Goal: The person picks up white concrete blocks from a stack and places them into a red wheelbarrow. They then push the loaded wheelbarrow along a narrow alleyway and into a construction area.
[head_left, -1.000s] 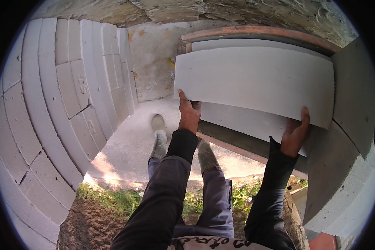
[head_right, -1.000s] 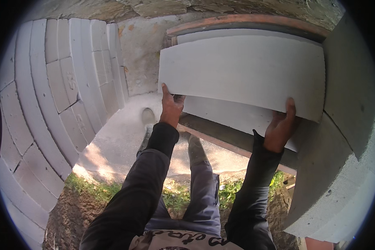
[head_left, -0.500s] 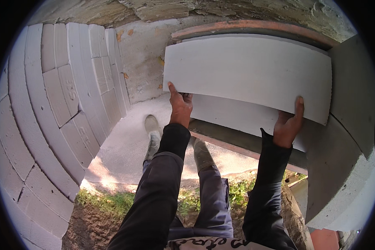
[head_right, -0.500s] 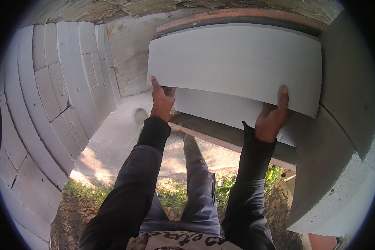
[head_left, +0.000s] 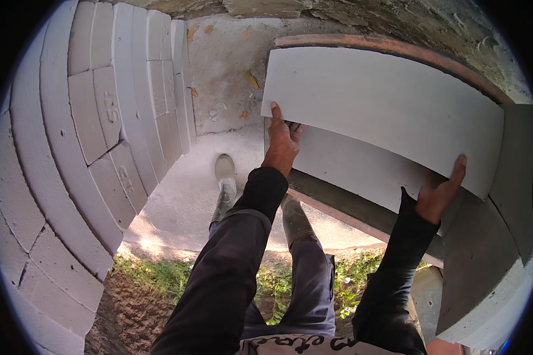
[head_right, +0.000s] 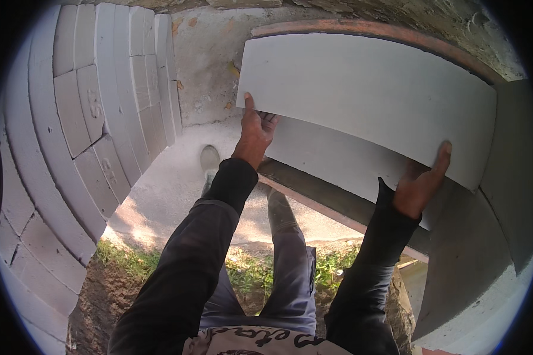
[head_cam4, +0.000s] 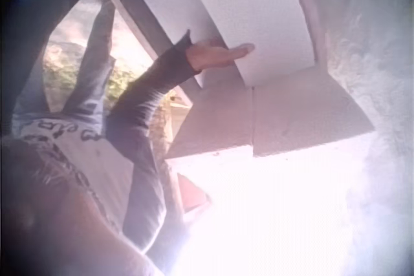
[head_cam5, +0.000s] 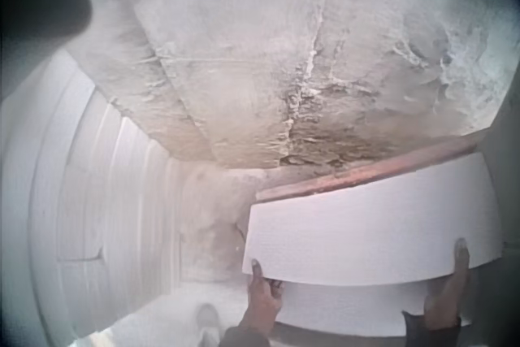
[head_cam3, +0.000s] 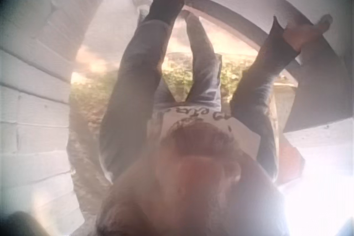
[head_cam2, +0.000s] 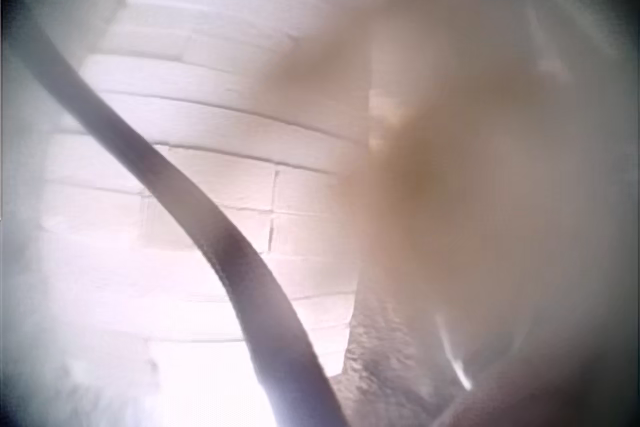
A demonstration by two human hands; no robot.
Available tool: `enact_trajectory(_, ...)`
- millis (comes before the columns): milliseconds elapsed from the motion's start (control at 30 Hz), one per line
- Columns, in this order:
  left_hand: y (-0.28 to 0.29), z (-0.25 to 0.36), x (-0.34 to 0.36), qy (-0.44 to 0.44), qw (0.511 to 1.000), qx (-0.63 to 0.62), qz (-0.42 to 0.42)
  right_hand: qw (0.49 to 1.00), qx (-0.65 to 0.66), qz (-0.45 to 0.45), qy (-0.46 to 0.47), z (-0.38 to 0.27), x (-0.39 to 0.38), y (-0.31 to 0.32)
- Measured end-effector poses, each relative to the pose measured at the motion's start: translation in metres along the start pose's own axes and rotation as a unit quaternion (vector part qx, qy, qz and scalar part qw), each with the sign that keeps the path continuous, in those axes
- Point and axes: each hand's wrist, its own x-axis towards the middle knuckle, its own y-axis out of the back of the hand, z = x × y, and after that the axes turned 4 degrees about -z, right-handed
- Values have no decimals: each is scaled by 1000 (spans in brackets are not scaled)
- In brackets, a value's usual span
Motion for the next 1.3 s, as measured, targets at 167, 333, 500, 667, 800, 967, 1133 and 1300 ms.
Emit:
enact_trajectory(167, 20, 13, 4, 31, 971, 227, 72, 980, 85, -36, -177, -18, -25, 34)
enact_trajectory(333, 33, 21, 34, -166, 834, 502, 155, 928, 171, -12, -332, -37, -60, 8)
enact_trajectory(500, -11, 54, 35, -180, 884, 429, -35, 934, 144, -110, -309, -47, -114, -18)
enact_trajectory(667, -21, 46, 58, -201, 837, 507, 39, 905, 134, -234, -330, -52, -163, -29)
enact_trajectory(800, -13, 27, 54, -247, 828, 503, 16, 873, 142, -282, -373, -57, -207, -13)
enact_trajectory(967, -12, 23, 73, -269, 734, 621, 56, 814, 95, -414, -395, -71, -233, -38)
enact_trajectory(1133, -23, 52, 59, -129, 776, 615, -55, 899, -6, -370, -233, -96, -159, -83)
enact_trajectory(1300, 13, 69, 53, -185, 803, 563, -59, 921, 37, -304, -239, -121, -132, -73)
